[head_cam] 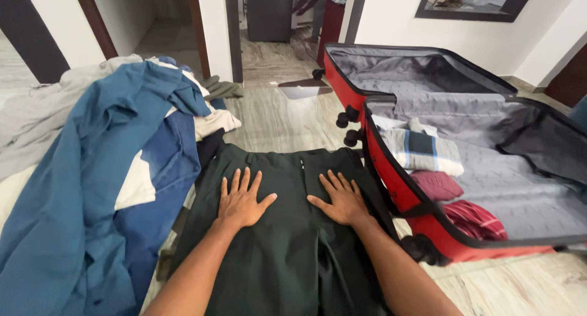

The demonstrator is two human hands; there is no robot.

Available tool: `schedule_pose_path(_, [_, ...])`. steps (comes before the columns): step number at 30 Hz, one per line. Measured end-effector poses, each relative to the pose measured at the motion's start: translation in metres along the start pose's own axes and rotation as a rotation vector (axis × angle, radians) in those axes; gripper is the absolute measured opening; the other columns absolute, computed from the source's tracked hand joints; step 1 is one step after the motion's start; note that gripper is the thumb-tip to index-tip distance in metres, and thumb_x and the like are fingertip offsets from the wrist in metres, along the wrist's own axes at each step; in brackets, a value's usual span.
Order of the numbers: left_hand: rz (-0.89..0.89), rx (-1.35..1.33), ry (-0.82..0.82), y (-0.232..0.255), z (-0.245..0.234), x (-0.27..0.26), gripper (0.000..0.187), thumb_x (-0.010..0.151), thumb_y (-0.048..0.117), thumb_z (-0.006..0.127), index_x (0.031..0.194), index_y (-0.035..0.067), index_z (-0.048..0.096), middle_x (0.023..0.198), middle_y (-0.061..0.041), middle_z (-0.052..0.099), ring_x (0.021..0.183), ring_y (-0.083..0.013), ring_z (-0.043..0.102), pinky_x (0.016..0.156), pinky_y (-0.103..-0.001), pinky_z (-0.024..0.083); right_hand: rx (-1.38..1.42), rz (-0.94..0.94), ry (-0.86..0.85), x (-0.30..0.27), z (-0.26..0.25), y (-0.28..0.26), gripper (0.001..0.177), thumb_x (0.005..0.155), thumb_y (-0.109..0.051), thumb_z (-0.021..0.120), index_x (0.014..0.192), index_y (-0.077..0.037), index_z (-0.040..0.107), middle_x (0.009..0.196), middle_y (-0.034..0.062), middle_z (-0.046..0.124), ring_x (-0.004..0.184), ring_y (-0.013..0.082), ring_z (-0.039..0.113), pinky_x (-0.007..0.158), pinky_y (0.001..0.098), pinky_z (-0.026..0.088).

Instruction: The person folds a plaid shirt and a pair of dark trousers on a glass table and places them into an open suitcase.

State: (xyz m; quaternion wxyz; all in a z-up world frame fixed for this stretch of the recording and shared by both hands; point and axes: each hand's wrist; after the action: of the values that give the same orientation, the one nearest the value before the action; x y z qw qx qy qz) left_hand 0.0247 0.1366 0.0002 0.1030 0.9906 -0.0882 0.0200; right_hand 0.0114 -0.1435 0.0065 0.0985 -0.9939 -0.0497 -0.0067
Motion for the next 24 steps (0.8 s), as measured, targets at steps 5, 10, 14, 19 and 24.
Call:
schedule_pose_path(5, [-0.099, 0.079, -0.088, 0.023, -0.012, -0.002, 0.089, 0.097, 0.064, 0.053, 0.161, 0.009, 0.027, 0.169, -0.021, 0.017, 0.155, -0.0438, 0.007, 0.122, -0.059, 0.005, 0.126, -0.022, 0.272, -0.004, -0.008, 0.003, 0.062, 0.086, -0.057, 0.069, 0.128, -0.011, 0.066, 0.138, 0.0102, 0.059, 0.131, 0.0307, 0.052, 0.111, 0.0423, 0.041])
schedule_pose_path(10, [0.085, -0.011, 0.174, 0.014, -0.003, 0.042, 0.074, 0.095, 0.054, 0.059, 0.15, 0.007, 0.043, 0.161, -0.016, 0.035, 0.152, -0.0395, 0.021, 0.122, -0.058, 0.014, 0.108, -0.129, 0.516, 0.031, -0.007, 0.018, 0.026, 0.088, -0.028, 0.071, 0.107, -0.011, 0.073, 0.113, 0.0076, 0.068, 0.115, 0.0317, 0.059, 0.098, 0.0449, 0.048])
schedule_pose_path(14, [0.139, 0.068, 0.387, -0.035, 0.001, 0.087, 0.051, 0.096, 0.041, 0.06, 0.137, 0.01, 0.058, 0.148, -0.013, 0.052, 0.141, -0.0382, 0.039, 0.116, -0.057, 0.026, 0.077, -0.129, 0.54, 0.074, -0.001, 0.043, 0.027, 0.09, -0.021, 0.065, 0.115, -0.012, 0.072, 0.124, 0.0075, 0.066, 0.123, 0.0313, 0.055, 0.101, 0.0465, 0.044])
schedule_pose_path(19, [0.205, 0.173, 0.341, -0.072, -0.011, 0.098, 0.033, 0.093, 0.038, 0.064, 0.115, 0.014, 0.067, 0.121, -0.008, 0.062, 0.121, -0.0294, 0.052, 0.101, -0.049, 0.036, -0.039, -0.071, 0.321, 0.109, -0.001, 0.065, 0.04, 0.09, -0.023, 0.068, 0.129, -0.015, 0.067, 0.129, 0.0084, 0.063, 0.133, 0.0316, 0.045, 0.111, 0.0542, 0.033])
schedule_pose_path(24, [0.287, 0.044, 0.468, -0.083, -0.037, 0.091, 0.018, 0.095, 0.027, 0.063, 0.107, 0.014, 0.067, 0.108, -0.006, 0.064, 0.111, -0.0269, 0.058, 0.094, -0.049, 0.037, 0.132, -0.024, 0.375, 0.115, -0.018, 0.066, 0.025, 0.08, -0.021, 0.077, 0.104, -0.014, 0.077, 0.11, 0.0095, 0.072, 0.112, 0.0307, 0.062, 0.101, 0.0434, 0.049])
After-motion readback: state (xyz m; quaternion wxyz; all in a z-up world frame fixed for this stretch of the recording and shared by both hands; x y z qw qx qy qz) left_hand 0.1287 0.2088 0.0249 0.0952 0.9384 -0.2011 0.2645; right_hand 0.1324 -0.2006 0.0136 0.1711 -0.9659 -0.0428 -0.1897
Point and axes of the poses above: each hand's wrist, its own x-axis towards the middle knuckle, its own z-axis out of the palm, y = z × x
